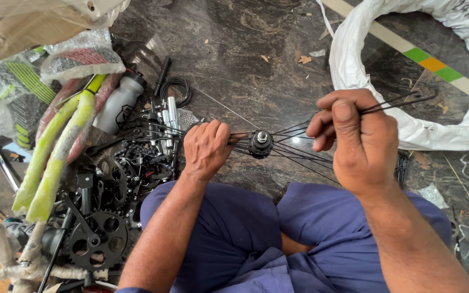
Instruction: The person inserts several metal spokes one by one into the hub of a bicycle wheel while sitting on the floor.
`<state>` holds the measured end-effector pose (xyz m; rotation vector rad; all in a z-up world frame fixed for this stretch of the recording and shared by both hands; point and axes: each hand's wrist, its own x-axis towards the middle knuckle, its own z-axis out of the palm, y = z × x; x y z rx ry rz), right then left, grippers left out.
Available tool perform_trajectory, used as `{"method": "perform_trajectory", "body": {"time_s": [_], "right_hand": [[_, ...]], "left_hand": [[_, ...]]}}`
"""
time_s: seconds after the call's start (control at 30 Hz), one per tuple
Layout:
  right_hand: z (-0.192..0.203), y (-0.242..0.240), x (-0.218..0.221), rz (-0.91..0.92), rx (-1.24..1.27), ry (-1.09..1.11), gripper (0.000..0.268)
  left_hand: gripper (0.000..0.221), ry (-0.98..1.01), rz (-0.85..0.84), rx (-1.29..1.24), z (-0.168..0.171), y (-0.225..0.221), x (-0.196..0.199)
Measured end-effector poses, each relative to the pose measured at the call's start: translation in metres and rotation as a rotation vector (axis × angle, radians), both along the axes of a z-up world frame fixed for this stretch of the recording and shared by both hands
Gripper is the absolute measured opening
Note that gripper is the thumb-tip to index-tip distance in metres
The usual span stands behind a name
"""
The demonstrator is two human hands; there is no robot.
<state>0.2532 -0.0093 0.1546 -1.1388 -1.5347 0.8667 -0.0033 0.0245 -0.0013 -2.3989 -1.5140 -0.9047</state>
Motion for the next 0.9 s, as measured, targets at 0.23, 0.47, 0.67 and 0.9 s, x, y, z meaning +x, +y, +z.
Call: {"method": "perform_trajectory", "body": {"time_s": [0.23,0.47,0.67,0.9], "right_hand": [[-0.009,0.005,-0.009,0.017,-0.022,-0.017,0.033],[0.005,0.003,-0.024,0.05,0.024,-0.241,0.03],[0.015,0.015,-0.038,0.012,0.467,-0.816,0.026],[0.015,0.005,-0.027,0.042,0.015,-0.133,0.038]], "left_hand": [[0.033,-0.044,-0.009,0.028,0.001,-0.002,0.0],[0.031,-0.045,-0.01,0.004,-0.002,-0.001,0.003],[0.032,-0.052,-0.021,0.034,0.004,-0.001,0.001],[0.033,-0.062,-0.019,0.016,0.003,-0.002,-0.001]]}}
